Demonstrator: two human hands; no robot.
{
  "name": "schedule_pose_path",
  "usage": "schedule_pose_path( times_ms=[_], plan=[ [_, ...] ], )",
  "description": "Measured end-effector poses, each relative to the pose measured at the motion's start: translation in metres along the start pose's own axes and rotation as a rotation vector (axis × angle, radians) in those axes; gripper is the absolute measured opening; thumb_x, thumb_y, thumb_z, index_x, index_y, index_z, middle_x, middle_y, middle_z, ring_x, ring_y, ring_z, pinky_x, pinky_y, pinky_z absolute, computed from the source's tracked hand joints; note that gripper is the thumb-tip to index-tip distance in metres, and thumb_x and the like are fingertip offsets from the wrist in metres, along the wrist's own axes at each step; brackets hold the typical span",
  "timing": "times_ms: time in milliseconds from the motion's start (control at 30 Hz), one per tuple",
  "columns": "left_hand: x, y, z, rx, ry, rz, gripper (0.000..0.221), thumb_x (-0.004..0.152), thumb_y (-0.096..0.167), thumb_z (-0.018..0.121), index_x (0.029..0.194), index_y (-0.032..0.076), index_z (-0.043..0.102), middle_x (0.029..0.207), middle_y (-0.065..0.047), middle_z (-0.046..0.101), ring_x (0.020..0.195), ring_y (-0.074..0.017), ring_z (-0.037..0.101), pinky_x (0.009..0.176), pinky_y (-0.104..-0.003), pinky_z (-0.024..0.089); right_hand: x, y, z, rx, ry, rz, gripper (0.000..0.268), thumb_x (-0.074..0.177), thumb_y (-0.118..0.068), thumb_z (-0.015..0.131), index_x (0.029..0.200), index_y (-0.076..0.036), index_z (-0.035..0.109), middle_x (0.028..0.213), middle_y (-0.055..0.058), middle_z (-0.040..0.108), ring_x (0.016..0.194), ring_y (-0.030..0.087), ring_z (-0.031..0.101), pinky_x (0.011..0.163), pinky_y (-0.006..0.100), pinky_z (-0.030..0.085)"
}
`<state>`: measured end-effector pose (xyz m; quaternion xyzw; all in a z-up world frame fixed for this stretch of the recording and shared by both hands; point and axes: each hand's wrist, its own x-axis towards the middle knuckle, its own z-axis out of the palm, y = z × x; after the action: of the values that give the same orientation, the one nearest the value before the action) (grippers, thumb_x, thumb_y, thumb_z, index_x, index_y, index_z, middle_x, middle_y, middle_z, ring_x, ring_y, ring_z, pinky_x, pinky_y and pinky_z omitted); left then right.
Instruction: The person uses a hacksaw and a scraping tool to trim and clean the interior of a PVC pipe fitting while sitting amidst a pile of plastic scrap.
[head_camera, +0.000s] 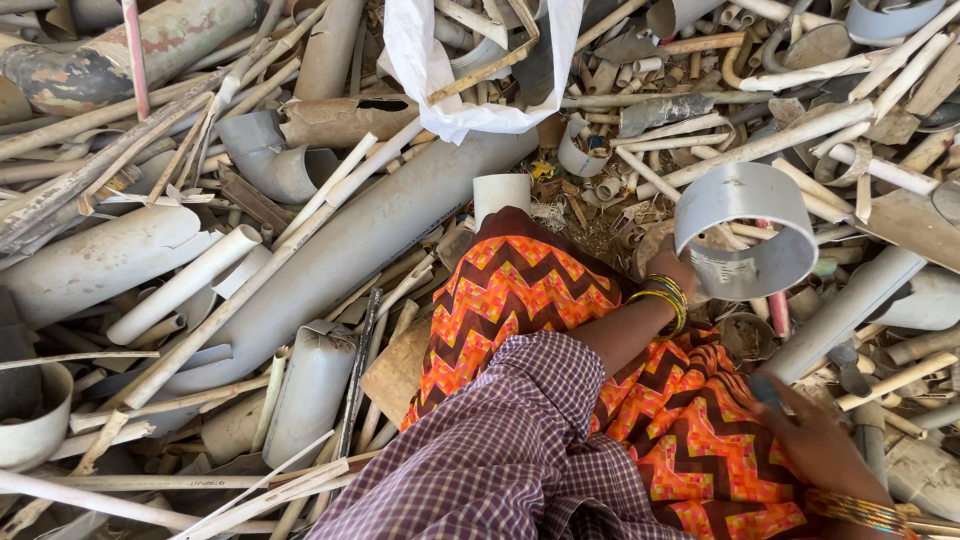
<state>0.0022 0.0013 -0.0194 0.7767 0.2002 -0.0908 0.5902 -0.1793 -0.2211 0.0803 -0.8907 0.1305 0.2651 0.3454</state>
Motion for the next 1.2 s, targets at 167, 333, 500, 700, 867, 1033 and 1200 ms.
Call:
schedule_pose_path(
  times_ms=[167, 333, 500, 700, 867, 1033, 1200],
  plan=[
    [0.006, -0.017, 0.01, 0.011, -0.001, -0.011, 0.038, 0.103, 0.017, 0.051, 0.138, 0.005, 0.053, 0.113, -0.028, 0.07, 0.106, -0.0429, 0.069, 0.09, -0.05, 0.055, -0.004, -0.001, -0.005, -0.176, 0.05, 0.13, 0.067, 0.094, -0.043, 0.065, 0.156, -0.022, 0.054, 0.136, 0.025, 0.067, 0.124, 0.04, 0.064, 0.105, 0.047, 0.048],
    [0.034, -0.043, 0.029, 0.091, 0.047, 0.075, 0.036, 0.101, 0.019, 0.055, 0.134, 0.004, 0.057, 0.113, -0.026, 0.071, 0.103, -0.0407, 0.071, 0.09, -0.048, 0.056, -0.017, -0.005, -0.009, 0.0, -0.033, 0.0, 0.064, 0.088, -0.047, 0.065, 0.146, -0.02, 0.06, 0.132, 0.021, 0.069, 0.125, 0.034, 0.065, 0.105, 0.044, 0.048],
    [0.052, -0.065, 0.038, 0.135, 0.005, 0.119, 0.033, 0.106, 0.023, 0.054, 0.13, 0.002, 0.06, 0.111, -0.026, 0.072, 0.101, -0.0411, 0.07, 0.09, -0.049, 0.055, -0.028, -0.019, -0.015, -0.154, -0.012, 0.042, 0.064, 0.093, -0.051, 0.063, 0.149, -0.02, 0.057, 0.127, 0.023, 0.072, 0.122, 0.038, 0.066, 0.104, 0.046, 0.048],
    [0.04, -0.058, 0.017, 0.078, -0.005, 0.067, 0.041, 0.107, 0.027, 0.053, 0.129, -0.006, 0.063, 0.114, -0.028, 0.071, 0.103, -0.0419, 0.069, 0.09, -0.048, 0.052, -0.054, -0.057, -0.02, -0.084, 0.086, 0.012, 0.06, 0.093, -0.045, 0.062, 0.148, -0.02, 0.056, 0.118, 0.023, 0.073, 0.111, 0.038, 0.068, 0.094, 0.046, 0.052],
    [0.026, -0.036, 0.003, -0.27, -0.011, 0.138, 0.041, 0.103, 0.02, 0.053, 0.138, -0.002, 0.056, 0.115, -0.022, 0.073, 0.102, -0.0353, 0.072, 0.089, -0.043, 0.054, -0.063, -0.076, -0.029, 0.018, -0.099, 0.21, 0.058, 0.095, -0.042, 0.057, 0.151, -0.029, 0.054, 0.093, 0.021, 0.079, 0.082, 0.037, 0.074, 0.08, 0.047, 0.06],
    [0.022, -0.027, -0.001, -0.239, -0.019, 0.113, 0.044, 0.103, 0.018, 0.054, 0.142, -0.001, 0.053, 0.117, -0.022, 0.072, 0.102, -0.0322, 0.071, 0.088, -0.042, 0.053, -0.056, -0.067, -0.028, 0.165, -0.116, 0.138, 0.062, 0.099, -0.039, 0.063, 0.158, -0.024, 0.053, 0.087, 0.031, 0.066, 0.063, 0.028, 0.06, 0.067, 0.053, 0.051],
    [0.023, -0.029, -0.001, -0.331, -0.077, 0.122, 0.042, 0.104, 0.018, 0.053, 0.141, -0.002, 0.053, 0.119, -0.019, 0.072, 0.102, -0.0277, 0.072, 0.088, -0.04, 0.055, -0.051, -0.062, -0.015, -0.071, 0.091, 0.038, 0.059, 0.095, -0.04, 0.062, 0.151, -0.025, 0.051, 0.09, 0.02, 0.074, 0.076, 0.032, 0.072, 0.074, 0.046, 0.055]
  ],
)
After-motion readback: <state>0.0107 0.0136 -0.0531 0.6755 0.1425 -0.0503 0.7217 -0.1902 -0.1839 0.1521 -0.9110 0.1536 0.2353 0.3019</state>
